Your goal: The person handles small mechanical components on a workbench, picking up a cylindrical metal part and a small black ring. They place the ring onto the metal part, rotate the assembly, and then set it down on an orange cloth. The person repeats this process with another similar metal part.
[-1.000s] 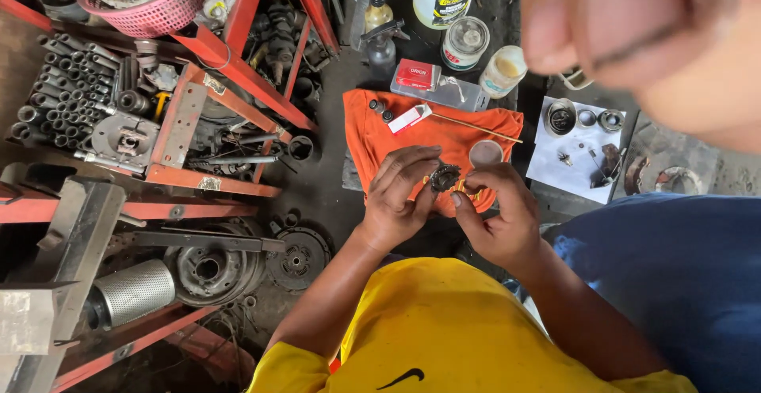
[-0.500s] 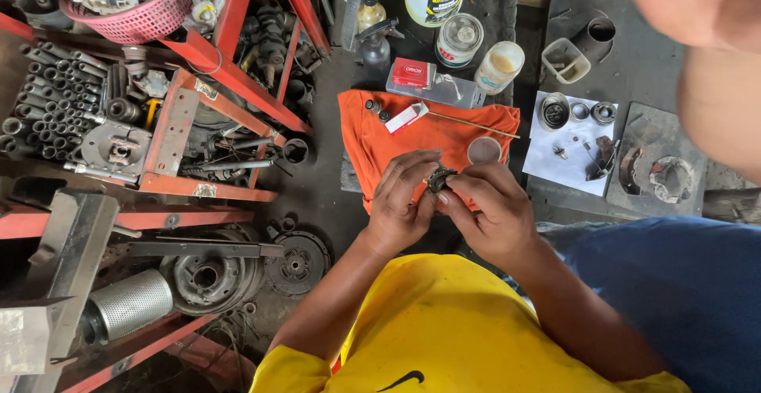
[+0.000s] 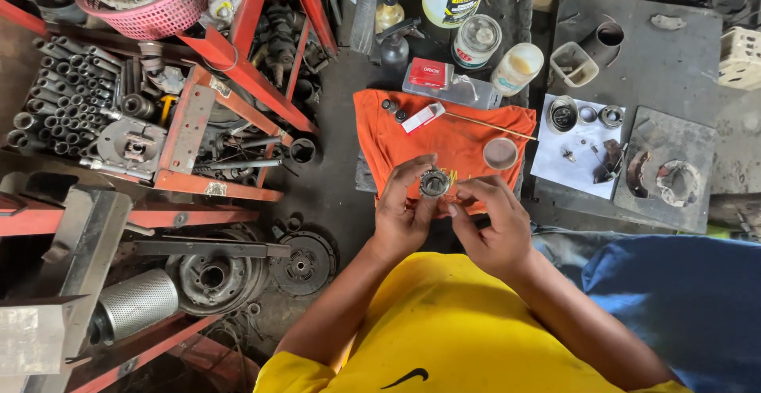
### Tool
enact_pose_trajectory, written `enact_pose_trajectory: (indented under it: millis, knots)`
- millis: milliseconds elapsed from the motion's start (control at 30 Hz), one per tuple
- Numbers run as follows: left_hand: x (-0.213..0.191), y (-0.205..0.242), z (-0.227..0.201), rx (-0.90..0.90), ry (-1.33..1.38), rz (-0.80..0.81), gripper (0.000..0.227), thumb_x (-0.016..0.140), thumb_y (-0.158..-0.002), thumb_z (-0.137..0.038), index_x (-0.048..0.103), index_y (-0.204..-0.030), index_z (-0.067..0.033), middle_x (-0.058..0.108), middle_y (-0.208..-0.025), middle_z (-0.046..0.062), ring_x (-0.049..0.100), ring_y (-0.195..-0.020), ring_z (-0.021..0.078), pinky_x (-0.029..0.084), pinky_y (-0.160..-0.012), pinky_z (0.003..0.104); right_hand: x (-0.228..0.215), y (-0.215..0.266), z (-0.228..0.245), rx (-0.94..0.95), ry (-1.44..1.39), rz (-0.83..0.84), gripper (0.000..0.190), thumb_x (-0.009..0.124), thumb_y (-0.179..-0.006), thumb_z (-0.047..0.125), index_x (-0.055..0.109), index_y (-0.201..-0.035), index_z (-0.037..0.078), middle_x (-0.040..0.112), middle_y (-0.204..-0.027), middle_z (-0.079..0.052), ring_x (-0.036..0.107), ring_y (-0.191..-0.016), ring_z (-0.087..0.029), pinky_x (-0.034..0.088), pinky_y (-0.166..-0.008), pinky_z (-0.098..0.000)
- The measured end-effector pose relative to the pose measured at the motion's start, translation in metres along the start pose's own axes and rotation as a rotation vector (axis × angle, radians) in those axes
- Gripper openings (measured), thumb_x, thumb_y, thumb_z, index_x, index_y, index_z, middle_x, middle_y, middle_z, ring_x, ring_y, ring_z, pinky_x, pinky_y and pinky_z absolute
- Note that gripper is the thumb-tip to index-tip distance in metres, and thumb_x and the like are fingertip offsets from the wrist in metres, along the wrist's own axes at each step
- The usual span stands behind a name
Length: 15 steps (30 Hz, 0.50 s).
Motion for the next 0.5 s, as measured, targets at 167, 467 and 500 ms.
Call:
enact_pose_trajectory:
  millis: [167, 467, 500]
  knots:
    - [-0.015, -0.005, -0.01, 0.096, -0.064, 0.014, 0.026, 0.067, -0.097, -0.007, 0.063, -0.121, 0.0047, 0.068, -0.122, 0.021, 0.069, -0.113, 0.0416, 0.055, -0.094, 0.048, 0.024, -0.004, 0.009, -0.014, 0.025, 0.013, 0.03, 0.081, -0.087, 0.011, 0.068, -0.111, 0.002, 0.063, -0.087, -0.009, 0.069, -0.075, -0.031, 0.056, -0.067, -0.0433]
    - [-0.048, -0.008, -0.025, 0.329, -0.278, 0.013, 0.022, 0.067, -0.096, -0.005, 0.066, -0.116, 0.0039, 0.07, -0.117, 0.021, 0.071, -0.106, 0.0433, 0.059, -0.091, 0.052, 0.06, -0.005, 0.013, -0.002, 0.058, 0.02, 0.025, 0.082, -0.087, 0.008, 0.069, -0.108, 0.004, 0.063, -0.089, -0.009, 0.069, -0.078, -0.028, 0.056, -0.065, -0.0392]
    - [-0.052, -0.009, -0.027, 0.351, -0.298, 0.016, 0.022, 0.068, -0.096, -0.004, 0.067, -0.116, 0.0038, 0.07, -0.117, 0.021, 0.071, -0.106, 0.0431, 0.059, -0.09, 0.052, 0.063, -0.005, 0.015, 0.01, 0.038, 0.008, 0.024, 0.081, -0.088, 0.005, 0.069, -0.108, 0.005, 0.062, -0.089, -0.008, 0.069, -0.078, -0.028, 0.056, -0.065, -0.039]
Point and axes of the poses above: each hand's wrist, its own y-axis away from the middle knuckle, its own x-axis out of the palm, z = x × y, the point moved 10 cm from there along -y, towards the middle knuckle
